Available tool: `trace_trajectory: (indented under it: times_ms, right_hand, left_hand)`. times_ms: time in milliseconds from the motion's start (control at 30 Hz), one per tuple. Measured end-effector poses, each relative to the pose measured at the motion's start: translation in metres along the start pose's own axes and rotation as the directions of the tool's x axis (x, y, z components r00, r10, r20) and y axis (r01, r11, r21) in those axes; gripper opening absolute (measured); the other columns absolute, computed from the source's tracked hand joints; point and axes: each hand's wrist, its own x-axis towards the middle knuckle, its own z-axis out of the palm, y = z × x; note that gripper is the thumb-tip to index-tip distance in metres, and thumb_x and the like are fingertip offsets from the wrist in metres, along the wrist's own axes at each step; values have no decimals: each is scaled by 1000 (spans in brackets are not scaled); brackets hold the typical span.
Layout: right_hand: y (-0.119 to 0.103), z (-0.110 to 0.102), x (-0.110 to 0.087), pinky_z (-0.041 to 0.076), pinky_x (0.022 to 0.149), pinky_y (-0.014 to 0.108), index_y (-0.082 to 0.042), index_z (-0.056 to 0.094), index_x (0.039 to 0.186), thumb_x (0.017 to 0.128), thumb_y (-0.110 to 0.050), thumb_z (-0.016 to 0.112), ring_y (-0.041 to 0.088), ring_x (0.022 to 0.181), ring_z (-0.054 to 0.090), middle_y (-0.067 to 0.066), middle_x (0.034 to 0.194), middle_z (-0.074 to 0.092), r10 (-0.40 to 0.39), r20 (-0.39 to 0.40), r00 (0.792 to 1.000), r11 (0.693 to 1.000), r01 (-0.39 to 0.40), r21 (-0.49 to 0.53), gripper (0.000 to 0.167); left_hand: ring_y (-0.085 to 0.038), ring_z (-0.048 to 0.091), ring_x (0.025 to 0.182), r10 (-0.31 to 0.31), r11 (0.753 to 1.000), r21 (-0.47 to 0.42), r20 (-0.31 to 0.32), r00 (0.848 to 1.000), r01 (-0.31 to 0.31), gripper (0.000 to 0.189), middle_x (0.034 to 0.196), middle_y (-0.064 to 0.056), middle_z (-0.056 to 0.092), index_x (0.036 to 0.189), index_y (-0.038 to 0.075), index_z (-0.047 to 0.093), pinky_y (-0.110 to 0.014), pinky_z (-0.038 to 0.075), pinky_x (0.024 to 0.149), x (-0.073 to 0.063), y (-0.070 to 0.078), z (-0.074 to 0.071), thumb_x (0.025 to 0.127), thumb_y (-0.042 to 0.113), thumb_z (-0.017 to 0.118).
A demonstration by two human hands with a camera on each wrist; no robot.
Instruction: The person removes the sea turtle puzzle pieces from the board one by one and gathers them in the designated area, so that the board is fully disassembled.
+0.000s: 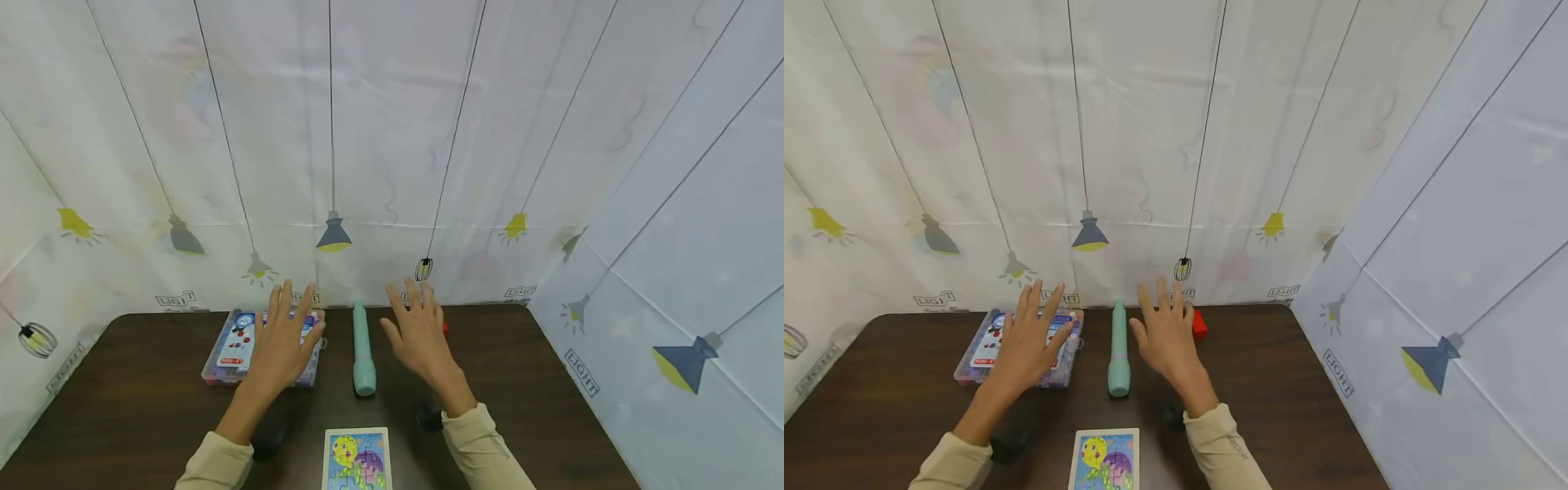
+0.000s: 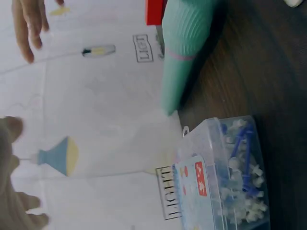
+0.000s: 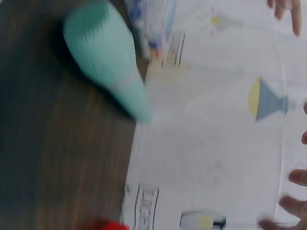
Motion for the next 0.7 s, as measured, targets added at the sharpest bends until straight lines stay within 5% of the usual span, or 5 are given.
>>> trace_trajectory:
  times_ms: [167,300,500,600,700]
  right_hand:
    - [-20,2,-26,49,103,53,-5,60,140,103,-11,60,36,127,53,16,139,58,-246,72,967,958,231,168,38]
    - [-28,13,-50,52,100,40,-8,67,133,102,-10,62,24,120,58,8,131,63,-419,298,858,901,352,253,32]
    - [-26,45,-67,52,97,26,-14,67,134,100,-8,65,14,118,58,0,131,63,-506,486,712,862,420,283,35]
    - [-25,59,-71,52,95,25,-18,64,139,99,-5,65,13,118,57,-1,132,62,-520,536,665,853,435,288,42]
    - [-25,69,-74,51,92,22,-22,62,141,98,-7,66,11,114,57,-2,131,61,-551,554,624,830,478,287,46]
  left_hand:
    - [-46,33,146,176,984,-18,94,980,-175,72,163,-26,27,161,24,36,-69,33,111,-49,-3,-6,98,30,70]
    - [-44,44,139,342,939,-95,307,888,-329,58,156,-25,41,152,22,51,-66,42,106,-91,-7,2,98,31,70]
    - [-46,32,147,383,924,-217,555,739,-315,52,162,-22,33,152,34,50,-76,35,104,-127,-14,25,102,44,60]
    - [-46,27,149,371,928,-225,609,701,-296,53,164,-21,29,153,40,46,-79,30,104,-135,-17,35,102,49,58]
    - [-46,23,150,363,932,-228,627,689,-283,54,165,-21,26,154,42,44,-82,26,104,-141,-19,41,102,48,58]
